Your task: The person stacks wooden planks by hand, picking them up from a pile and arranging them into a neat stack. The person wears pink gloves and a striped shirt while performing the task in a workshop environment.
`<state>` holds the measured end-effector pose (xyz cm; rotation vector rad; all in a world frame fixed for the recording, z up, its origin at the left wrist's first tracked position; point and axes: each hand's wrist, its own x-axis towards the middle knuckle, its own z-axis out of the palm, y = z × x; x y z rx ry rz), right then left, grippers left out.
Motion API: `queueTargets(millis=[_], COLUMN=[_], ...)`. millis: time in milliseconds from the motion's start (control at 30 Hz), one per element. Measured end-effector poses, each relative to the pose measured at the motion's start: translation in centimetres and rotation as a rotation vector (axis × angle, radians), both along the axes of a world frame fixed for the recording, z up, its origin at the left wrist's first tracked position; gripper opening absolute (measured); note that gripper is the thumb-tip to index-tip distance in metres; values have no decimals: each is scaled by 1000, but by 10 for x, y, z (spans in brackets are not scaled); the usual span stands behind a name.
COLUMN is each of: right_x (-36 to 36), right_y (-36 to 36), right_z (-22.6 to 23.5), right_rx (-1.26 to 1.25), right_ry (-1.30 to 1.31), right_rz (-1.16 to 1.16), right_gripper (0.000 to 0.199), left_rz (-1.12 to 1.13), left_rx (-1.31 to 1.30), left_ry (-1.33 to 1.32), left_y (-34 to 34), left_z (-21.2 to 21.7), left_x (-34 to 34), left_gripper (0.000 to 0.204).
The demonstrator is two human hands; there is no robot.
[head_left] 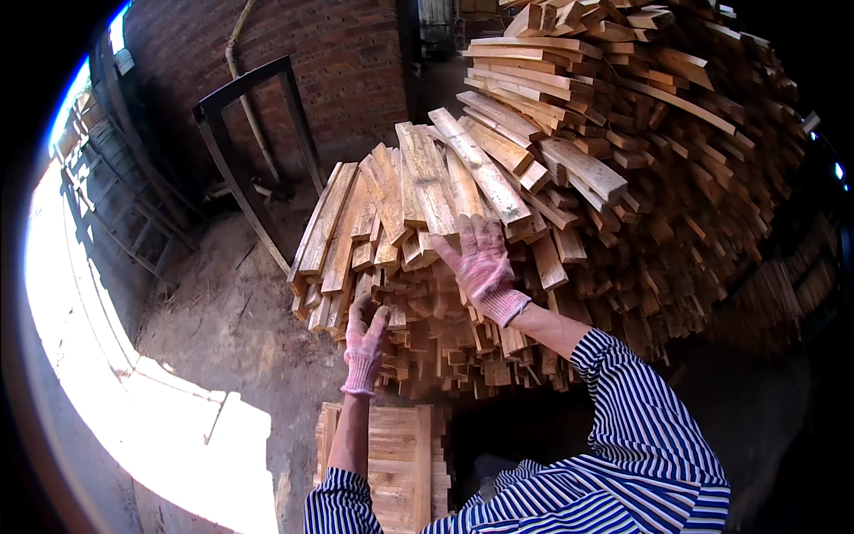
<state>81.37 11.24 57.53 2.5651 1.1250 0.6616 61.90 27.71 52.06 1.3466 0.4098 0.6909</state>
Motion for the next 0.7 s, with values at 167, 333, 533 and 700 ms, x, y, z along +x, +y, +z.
queueTargets(millis=[167, 333, 533, 700], right_x=[23, -11, -11, 21], right_y=[65, 126, 177, 102], right_z=[50, 83, 67, 88], right_rx=[-89, 73, 146, 502], right_ry=[240, 446, 287, 611], right_rz=[46, 146, 213, 217], right_gripper=[66, 54, 50, 80], left_rz=[85, -438, -326, -266], left_rx=[105, -540, -57, -254], left_ry=[122, 176, -43, 215], left_y=[73, 155, 192, 148], left_z=[53, 58, 54, 53], left_x=[156, 186, 202, 205], left_gripper=[85, 74, 41, 54])
